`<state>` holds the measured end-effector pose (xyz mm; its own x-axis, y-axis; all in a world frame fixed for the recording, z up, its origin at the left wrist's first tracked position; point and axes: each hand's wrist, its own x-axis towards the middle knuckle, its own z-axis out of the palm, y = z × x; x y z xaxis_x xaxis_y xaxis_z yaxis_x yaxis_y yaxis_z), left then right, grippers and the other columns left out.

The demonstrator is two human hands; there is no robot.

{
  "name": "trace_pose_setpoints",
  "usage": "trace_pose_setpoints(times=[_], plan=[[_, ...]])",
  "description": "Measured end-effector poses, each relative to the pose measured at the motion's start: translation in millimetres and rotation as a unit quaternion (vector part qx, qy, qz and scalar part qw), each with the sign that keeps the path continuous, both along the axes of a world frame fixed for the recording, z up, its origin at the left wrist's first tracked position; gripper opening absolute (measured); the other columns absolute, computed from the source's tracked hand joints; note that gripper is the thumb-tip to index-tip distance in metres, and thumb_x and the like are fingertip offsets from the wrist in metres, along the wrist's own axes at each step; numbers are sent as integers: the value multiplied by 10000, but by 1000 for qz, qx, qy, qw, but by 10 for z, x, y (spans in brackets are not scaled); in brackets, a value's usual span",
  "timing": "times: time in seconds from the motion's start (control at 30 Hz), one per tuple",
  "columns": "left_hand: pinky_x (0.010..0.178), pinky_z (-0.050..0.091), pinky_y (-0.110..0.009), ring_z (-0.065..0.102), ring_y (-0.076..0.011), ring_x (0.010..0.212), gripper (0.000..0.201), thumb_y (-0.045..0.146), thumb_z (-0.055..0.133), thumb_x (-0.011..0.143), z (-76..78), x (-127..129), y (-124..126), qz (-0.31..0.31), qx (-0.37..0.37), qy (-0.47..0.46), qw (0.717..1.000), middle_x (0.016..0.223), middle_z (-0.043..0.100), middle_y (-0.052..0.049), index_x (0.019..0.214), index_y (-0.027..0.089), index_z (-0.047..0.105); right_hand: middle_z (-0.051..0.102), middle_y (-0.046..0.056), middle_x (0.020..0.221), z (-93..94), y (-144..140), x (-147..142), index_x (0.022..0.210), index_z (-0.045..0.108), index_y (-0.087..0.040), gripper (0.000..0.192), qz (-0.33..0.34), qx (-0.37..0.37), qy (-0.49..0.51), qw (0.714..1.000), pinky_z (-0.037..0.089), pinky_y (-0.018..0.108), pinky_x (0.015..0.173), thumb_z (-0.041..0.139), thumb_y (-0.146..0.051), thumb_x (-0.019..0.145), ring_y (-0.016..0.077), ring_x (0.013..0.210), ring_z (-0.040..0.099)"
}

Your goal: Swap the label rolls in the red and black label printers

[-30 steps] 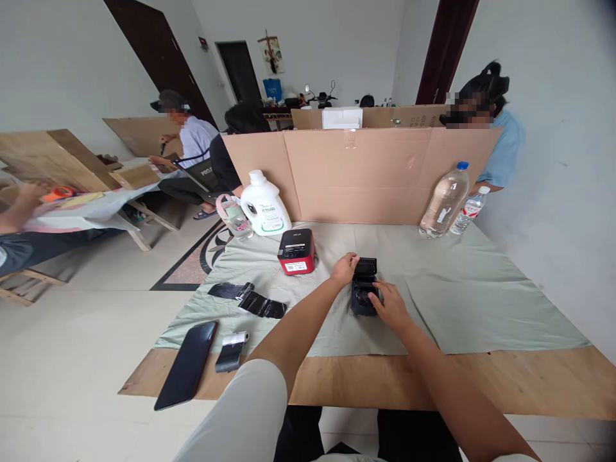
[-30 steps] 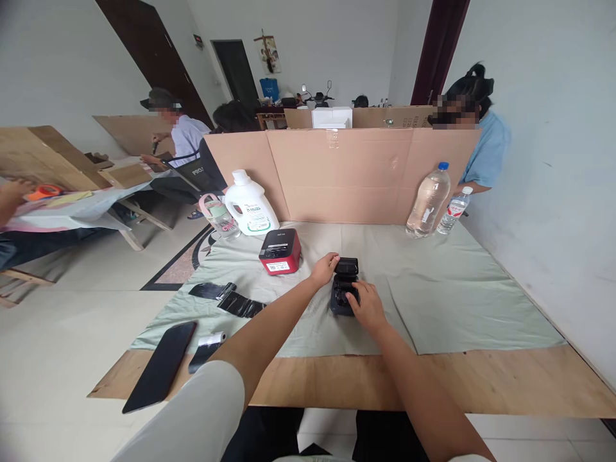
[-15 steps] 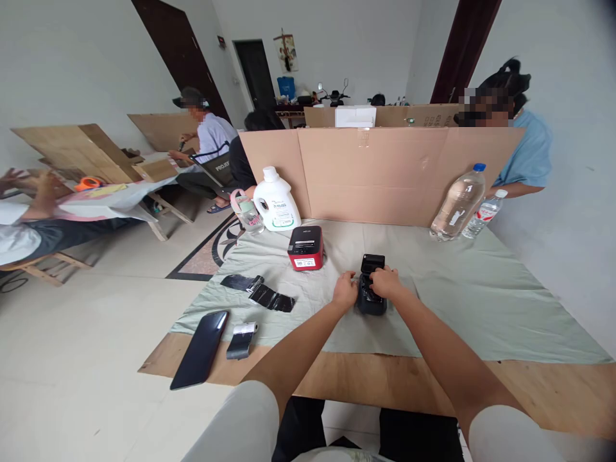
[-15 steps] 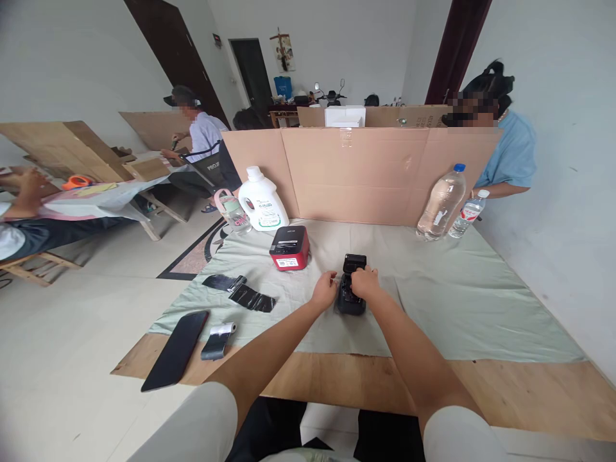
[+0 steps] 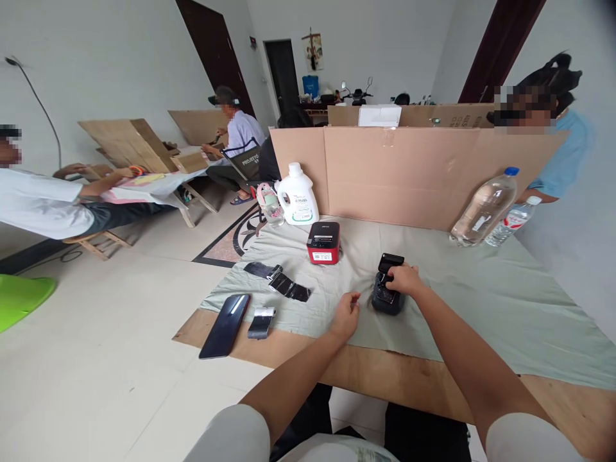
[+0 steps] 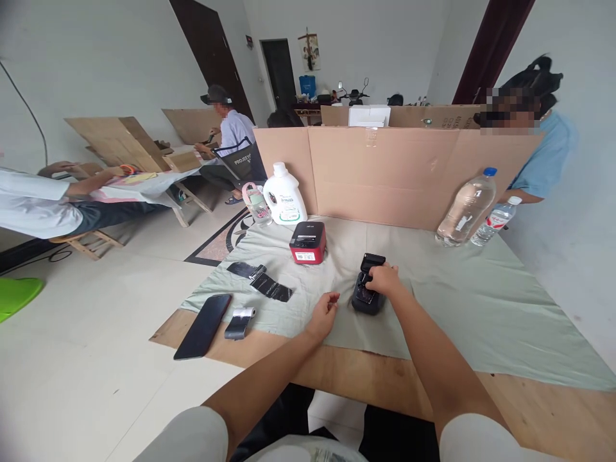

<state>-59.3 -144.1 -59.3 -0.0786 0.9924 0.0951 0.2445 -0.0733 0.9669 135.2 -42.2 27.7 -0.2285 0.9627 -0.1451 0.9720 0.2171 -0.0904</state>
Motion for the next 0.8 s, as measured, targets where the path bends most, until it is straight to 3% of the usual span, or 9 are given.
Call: trace_pose_setpoints(times=[0.27, 0.43, 0.57, 0.8], plan=[[846, 469, -320, 610, -160, 902, 193, 136, 499, 805, 106, 73, 86, -32, -54, -61, 996, 951, 660, -60, 975, 164, 586, 667, 50, 931, -164, -52, 119, 942, 631, -211, 273, 26, 41, 101, 994, 334, 348, 862, 597, -327, 698, 237, 1012, 525], [818, 467, -289, 602, -144, 877, 199, 129, 496, 810, 228, 173, 134, -61, -56, -24, 996, 944, 659, -54, 983, 159, 589, 633, 65, 1086, -210, -67, 121, 1085, 613, -217, 379, 37, 28, 119, 992, 358, 357, 867, 581, -272, 711, 259, 1061, 498], [793, 467, -281, 587, -140, 870, 225, 107, 505, 787, 279, 248, 173, -81, -47, 10, 996, 999, 645, -61, 987, 155, 594, 621, 67, 1091, -196, -61, 134, 1045, 642, -235, 351, 59, 34, 101, 993, 338, 396, 901, 610, -257, 696, 273, 1075, 489], [768, 463, -271, 573, -134, 864, 222, 123, 507, 793, 269, 267, 211, -82, -40, 12, 996, 996, 636, -58, 998, 155, 586, 655, 32, 1047, -236, -139, 209, 1004, 590, -225, 269, 75, 79, 167, 980, 291, 389, 954, 586, -193, 737, 212, 1024, 548]])
